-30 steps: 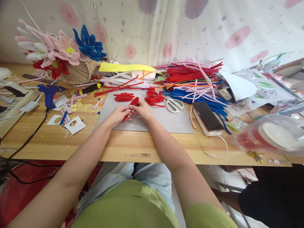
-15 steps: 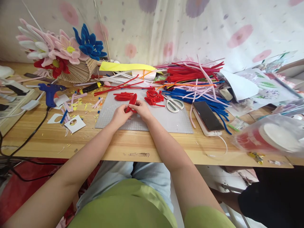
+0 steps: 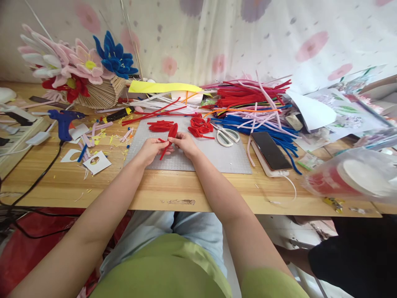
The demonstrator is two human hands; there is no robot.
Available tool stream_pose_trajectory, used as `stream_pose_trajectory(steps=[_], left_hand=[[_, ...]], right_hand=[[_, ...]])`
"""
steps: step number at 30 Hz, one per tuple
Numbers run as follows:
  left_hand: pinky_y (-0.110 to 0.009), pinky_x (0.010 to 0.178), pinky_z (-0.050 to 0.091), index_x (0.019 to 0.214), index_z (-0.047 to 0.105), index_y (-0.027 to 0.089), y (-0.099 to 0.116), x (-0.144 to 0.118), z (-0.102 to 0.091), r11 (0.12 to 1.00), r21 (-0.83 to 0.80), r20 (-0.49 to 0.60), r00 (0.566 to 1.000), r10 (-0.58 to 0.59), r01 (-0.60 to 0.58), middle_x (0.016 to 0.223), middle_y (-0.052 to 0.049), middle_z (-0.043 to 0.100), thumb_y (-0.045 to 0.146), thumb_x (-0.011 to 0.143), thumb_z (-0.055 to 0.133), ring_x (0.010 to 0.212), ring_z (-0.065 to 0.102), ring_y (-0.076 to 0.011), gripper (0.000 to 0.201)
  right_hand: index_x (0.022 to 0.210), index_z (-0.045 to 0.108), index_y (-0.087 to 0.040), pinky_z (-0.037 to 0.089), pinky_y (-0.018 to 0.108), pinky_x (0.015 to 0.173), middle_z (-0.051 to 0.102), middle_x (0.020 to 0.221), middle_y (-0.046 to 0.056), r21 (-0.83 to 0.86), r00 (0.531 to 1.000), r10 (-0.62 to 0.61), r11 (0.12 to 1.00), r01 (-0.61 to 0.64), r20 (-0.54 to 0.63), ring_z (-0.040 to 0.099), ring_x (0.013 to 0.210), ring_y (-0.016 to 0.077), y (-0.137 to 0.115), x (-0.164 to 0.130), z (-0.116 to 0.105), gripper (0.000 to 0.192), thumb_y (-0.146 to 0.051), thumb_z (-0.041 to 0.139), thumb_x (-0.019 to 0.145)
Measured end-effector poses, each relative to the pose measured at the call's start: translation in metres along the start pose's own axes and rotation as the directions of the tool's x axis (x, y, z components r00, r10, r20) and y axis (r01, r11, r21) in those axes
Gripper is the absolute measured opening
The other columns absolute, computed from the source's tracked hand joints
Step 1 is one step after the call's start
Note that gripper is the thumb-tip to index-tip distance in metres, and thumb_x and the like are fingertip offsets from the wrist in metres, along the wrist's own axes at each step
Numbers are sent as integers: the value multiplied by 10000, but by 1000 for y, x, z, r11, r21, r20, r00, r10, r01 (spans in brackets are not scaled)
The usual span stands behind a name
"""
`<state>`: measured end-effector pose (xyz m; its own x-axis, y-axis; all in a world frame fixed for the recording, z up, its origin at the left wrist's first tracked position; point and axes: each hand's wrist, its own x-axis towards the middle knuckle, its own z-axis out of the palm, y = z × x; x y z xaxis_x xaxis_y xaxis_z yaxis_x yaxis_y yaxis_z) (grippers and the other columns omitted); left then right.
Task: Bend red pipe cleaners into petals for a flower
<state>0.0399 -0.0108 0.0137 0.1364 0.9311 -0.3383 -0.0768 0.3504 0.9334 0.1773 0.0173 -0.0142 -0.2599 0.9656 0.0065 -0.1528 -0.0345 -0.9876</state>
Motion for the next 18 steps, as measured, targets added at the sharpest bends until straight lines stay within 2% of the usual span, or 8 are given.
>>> stream_pose_trajectory(steps=[6, 11, 14, 18], left_hand=[[-236, 621, 533, 638, 592, 74, 4, -1, -6, 992, -90, 39, 996, -86, 90, 599, -59, 645, 70, 783, 601, 564, 653, -125, 146], [-234, 640, 545, 745, 640, 96, -1, 4, -6, 985, -160, 101, 994, -43, 59, 677, -46, 669, 168, 820, 590, 628, 656, -109, 116], [-251, 649, 551, 764, 638, 107, -2, 4, -4, 983, -181, 84, 996, -28, 43, 684, -43, 668, 223, 831, 583, 642, 652, -111, 146], [-265, 630, 542, 733, 600, 96, -4, 7, 1, 989, -145, -10, 1000, -26, 24, 647, -34, 629, 200, 836, 560, 595, 624, -106, 152]], right_hand=[[702, 593, -137, 345, 212, 478, 595, 601, -19, 89, 996, 55, 994, -61, 63, 471, 491, 61, -1, -2, 3, 405, -438, 793, 518], [714, 587, -145, 394, 216, 502, 620, 629, -11, 170, 998, 58, 983, -63, 35, 531, 526, 83, -3, -1, 4, 414, -429, 801, 501], [710, 588, -150, 386, 216, 505, 622, 628, -10, 157, 999, 54, 986, -53, -2, 530, 540, 87, -1, 0, 4, 425, -439, 801, 483], [680, 580, -151, 314, 205, 471, 583, 591, -33, 126, 999, 6, 992, -2, -33, 422, 482, 49, 1, 2, 4, 387, -430, 785, 507]])
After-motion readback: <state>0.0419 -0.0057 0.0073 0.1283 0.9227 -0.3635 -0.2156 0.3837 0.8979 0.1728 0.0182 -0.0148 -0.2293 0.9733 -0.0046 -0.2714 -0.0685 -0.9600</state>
